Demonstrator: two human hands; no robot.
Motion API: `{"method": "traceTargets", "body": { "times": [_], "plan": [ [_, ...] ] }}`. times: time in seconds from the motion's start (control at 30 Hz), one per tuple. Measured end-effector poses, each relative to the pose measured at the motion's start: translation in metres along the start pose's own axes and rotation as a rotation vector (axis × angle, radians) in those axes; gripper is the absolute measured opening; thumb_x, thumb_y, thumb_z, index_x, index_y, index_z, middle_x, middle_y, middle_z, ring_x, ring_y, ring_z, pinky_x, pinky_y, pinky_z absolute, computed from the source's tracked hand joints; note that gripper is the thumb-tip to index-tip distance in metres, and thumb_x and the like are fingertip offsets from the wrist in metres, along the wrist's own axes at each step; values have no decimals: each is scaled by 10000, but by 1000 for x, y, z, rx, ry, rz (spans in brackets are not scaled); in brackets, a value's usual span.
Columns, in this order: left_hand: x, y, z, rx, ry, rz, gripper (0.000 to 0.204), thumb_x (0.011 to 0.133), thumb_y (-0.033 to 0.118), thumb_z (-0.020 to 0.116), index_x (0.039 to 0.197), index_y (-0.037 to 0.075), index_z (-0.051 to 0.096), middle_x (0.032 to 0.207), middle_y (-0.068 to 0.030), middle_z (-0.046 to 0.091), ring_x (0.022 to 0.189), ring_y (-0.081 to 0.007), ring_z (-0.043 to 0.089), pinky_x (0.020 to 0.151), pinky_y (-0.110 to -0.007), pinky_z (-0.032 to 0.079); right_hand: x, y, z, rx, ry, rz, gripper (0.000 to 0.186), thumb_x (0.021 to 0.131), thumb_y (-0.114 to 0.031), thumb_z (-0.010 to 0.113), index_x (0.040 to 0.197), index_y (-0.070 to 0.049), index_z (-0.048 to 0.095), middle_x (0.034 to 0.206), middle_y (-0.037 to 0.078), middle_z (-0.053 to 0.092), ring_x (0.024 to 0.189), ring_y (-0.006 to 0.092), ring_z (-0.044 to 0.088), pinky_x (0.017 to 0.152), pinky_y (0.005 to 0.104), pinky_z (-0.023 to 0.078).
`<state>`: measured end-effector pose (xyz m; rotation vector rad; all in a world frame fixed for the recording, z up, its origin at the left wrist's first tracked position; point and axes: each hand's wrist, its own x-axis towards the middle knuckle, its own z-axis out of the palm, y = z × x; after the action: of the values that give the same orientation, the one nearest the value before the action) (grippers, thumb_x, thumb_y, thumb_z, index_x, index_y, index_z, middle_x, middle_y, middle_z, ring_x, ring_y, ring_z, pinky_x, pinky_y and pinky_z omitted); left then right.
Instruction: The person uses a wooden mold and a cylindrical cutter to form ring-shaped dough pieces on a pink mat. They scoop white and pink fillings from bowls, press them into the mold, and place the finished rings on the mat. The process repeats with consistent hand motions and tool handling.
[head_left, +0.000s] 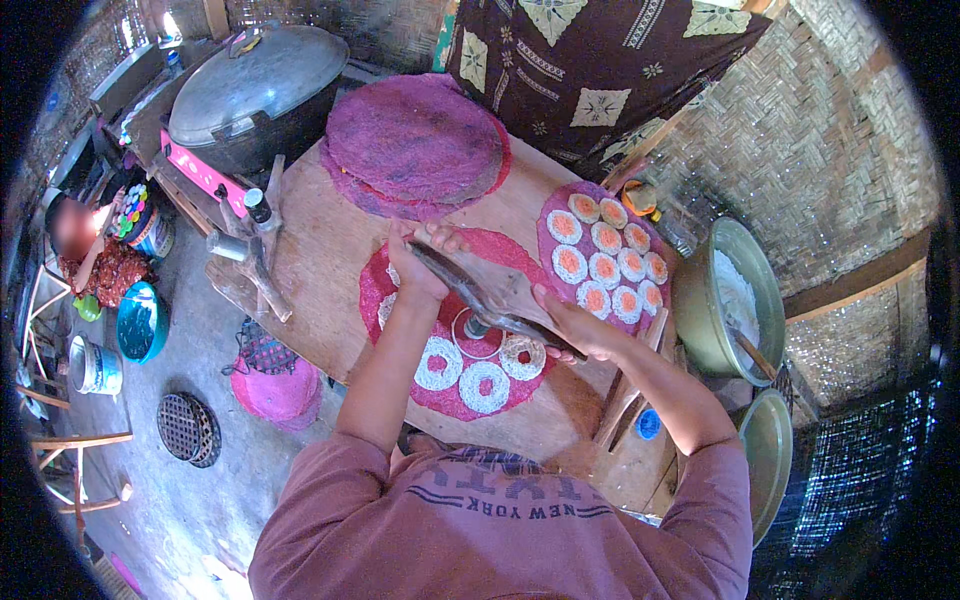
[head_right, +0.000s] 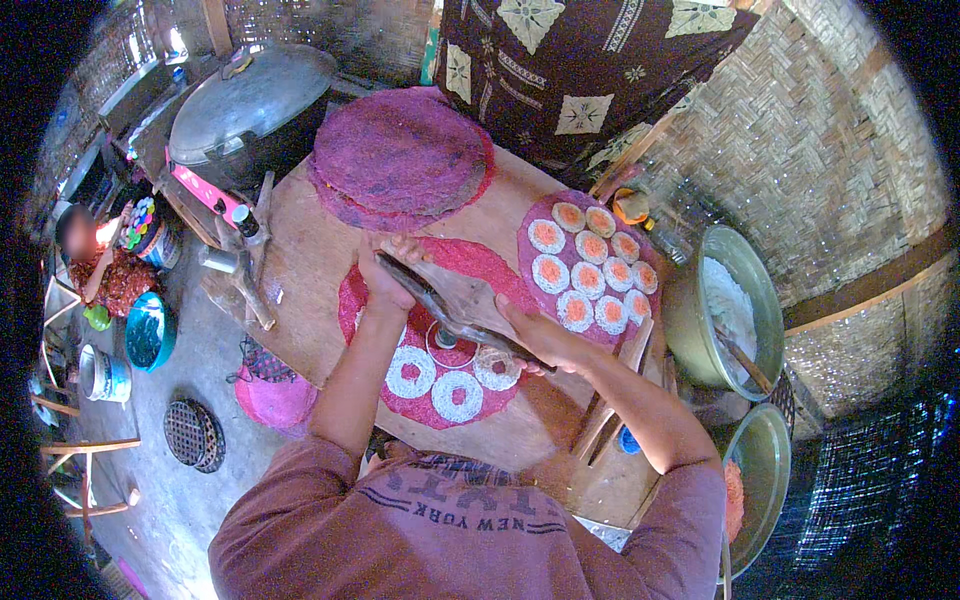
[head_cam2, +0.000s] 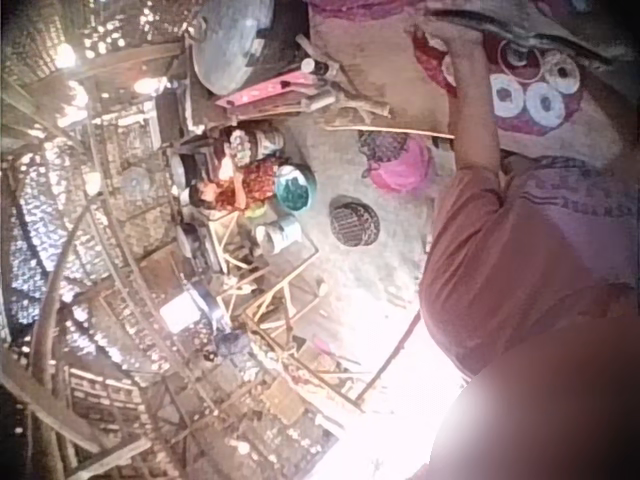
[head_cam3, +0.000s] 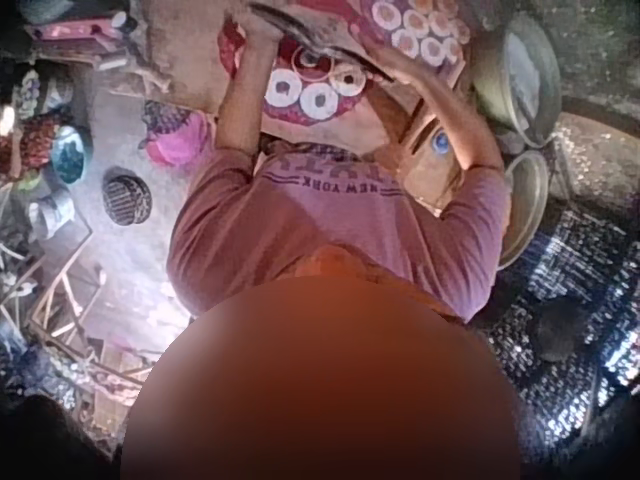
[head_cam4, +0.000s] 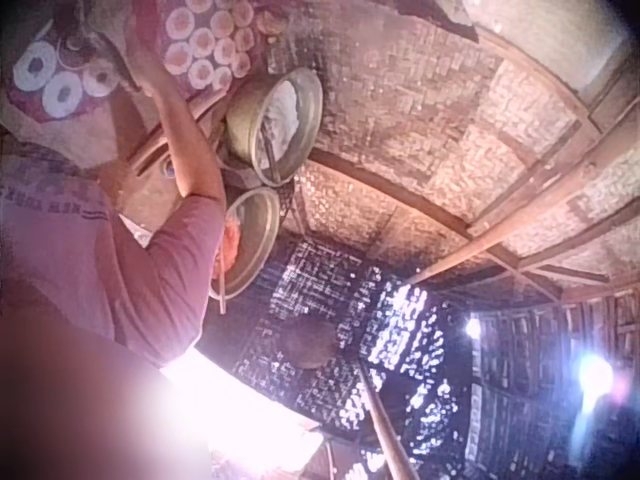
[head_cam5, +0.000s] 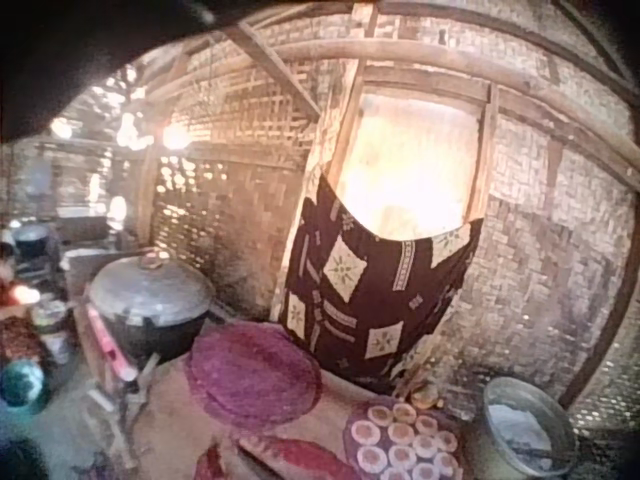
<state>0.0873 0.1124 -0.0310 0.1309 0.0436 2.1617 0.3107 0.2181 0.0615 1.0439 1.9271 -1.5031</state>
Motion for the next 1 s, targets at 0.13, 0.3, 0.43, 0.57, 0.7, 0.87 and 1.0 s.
{"method": "traceTargets", "body": {
  "times": [0.13, 0.3, 0.43, 0.57, 0.7, 0.87, 1.0],
  "plan": [
    [-7, 7, -16, 58, 76, 44, 499, 897, 596, 351, 727, 150, 496, 601, 11, 474, 559, -177, 480, 666, -403, 442, 8, 1, 16, 4, 22, -60, 773, 914, -739, 203, 677, -85, 540, 494, -3, 424, 399, 98, 387, 369, 269, 297],
    [4, 10, -15, 39, 79, 48, 610, 880, 685, 315, 648, 143, 471, 541, 0, 419, 525, -189, 433, 621, -391, 415, 13, -3, 20, -115, 275, -149, 800, 890, -759, 268, 630, -45, 517, 491, 18, 443, 411, 136, 447, 386, 304, 367],
    [16, -1, -15, 28, 97, 55, 599, 877, 674, 330, 623, 148, 459, 530, 0, 433, 490, -185, 420, 579, -386, 399, 13, -2, 11, -186, 385, -206, 811, 891, -751, 290, 576, -31, 490, 489, 40, 445, 410, 163, 464, 391, 329, 383],
    [16, -15, -18, -39, 124, 1, 591, 867, 680, 341, 612, 157, 442, 520, 7, 423, 477, -178, 406, 568, -374, 382, 8, 8, 2, -233, 409, -193, 818, 892, -747, 298, 566, -22, 487, 488, 62, 451, 406, 179, 469, 392, 339, 386],
    [7, -29, -18, -56, 236, -10, 555, 859, 651, 357, 605, 162, 421, 502, 16, 394, 467, -175, 386, 549, -359, 352, 6, 21, -1, -239, 413, -99, 829, 873, -770, 299, 562, -30, 504, 486, 70, 472, 423, 190, 494, 421, 340, 405],
    [-7, -34, -10, -53, 386, -36, 487, 859, 570, 354, 600, 161, 405, 485, 10, 361, 447, -171, 352, 536, -355, 335, 0, 31, 1, -215, 350, 20, 859, 840, -807, 298, 554, -34, 542, 490, 75, 509, 456, 199, 533, 471, 368, 433],
    [-16, -31, 0, 8, 451, -19, 444, 858, 509, 337, 595, 156, 395, 478, 6, 352, 434, -165, 334, 531, -354, 335, -3, 32, 13, -146, 324, 13, 838, 847, -795, 314, 557, -40, 537, 489, 67, 503, 443, 195, 520, 451, 371, 414]
  ]
}}
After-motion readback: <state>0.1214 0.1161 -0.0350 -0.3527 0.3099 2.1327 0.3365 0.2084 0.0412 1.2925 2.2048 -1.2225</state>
